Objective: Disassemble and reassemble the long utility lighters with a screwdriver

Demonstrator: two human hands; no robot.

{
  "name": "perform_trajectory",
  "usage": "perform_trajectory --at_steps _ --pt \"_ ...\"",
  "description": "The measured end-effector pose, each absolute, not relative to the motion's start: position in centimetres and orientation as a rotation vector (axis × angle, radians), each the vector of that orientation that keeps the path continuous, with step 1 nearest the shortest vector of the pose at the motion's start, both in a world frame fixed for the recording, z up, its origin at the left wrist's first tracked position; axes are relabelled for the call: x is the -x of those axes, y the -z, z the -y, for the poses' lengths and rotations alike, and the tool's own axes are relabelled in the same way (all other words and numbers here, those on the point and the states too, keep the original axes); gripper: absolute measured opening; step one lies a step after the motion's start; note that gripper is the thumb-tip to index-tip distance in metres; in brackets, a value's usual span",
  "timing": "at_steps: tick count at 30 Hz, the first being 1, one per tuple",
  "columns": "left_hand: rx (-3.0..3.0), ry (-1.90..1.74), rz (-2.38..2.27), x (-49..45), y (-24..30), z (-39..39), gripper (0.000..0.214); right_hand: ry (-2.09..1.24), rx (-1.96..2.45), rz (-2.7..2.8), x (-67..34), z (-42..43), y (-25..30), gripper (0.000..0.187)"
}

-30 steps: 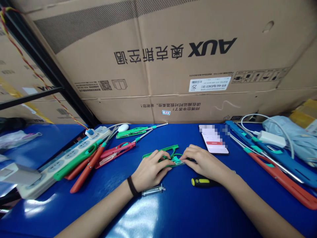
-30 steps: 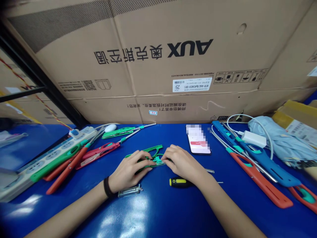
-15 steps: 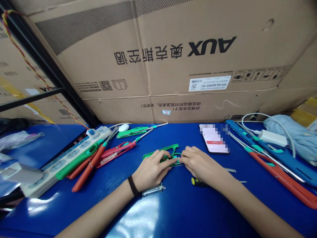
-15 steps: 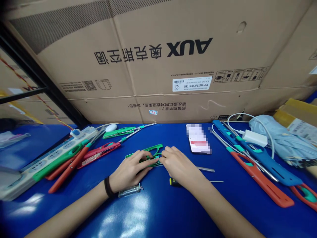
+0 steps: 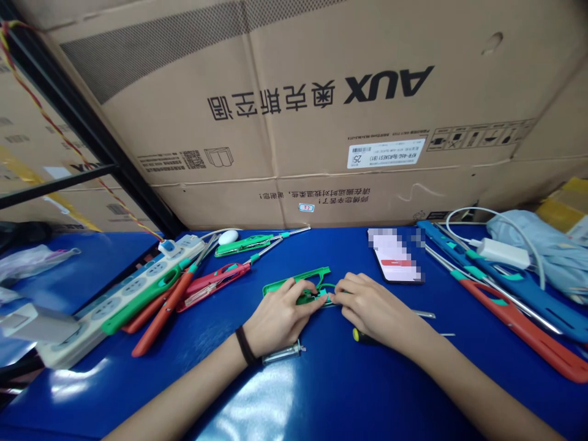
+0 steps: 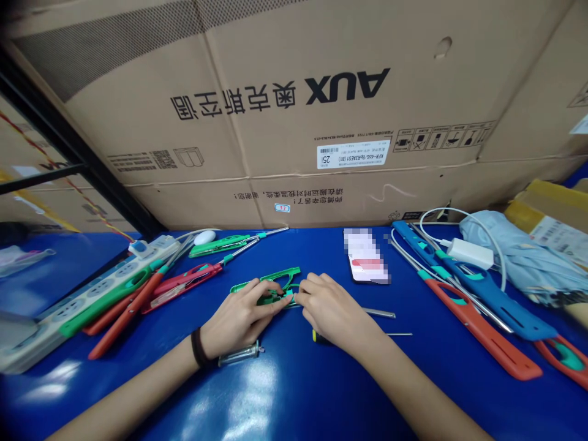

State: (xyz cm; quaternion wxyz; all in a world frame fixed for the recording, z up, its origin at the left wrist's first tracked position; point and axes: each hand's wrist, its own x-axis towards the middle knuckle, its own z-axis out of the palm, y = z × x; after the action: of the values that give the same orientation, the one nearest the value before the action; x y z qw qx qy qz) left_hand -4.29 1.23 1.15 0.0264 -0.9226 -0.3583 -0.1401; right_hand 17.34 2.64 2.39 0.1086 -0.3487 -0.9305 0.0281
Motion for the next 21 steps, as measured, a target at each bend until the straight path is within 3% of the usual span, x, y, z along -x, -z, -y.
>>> perform_trajectory --at_steps 7,18,21 --pt "2.885 0.611 1.136 4.6 -0.6 -1.6 0.036 -0.294 1.007 2.406 -19.3 -3.5 -2.0 0.034" --pt "2.910 0.511 1.139 4.5 -0.9 -1.6 0.041 -0.327 1.101 2.436 -20.2 -3.7 -2.5 0.009" --pt "2.911 0.523 1.145 4.5 -0.8 -1.7 0.040 -0.405 1.150 2.449 -20.0 -3.7 -2.0 0.011"
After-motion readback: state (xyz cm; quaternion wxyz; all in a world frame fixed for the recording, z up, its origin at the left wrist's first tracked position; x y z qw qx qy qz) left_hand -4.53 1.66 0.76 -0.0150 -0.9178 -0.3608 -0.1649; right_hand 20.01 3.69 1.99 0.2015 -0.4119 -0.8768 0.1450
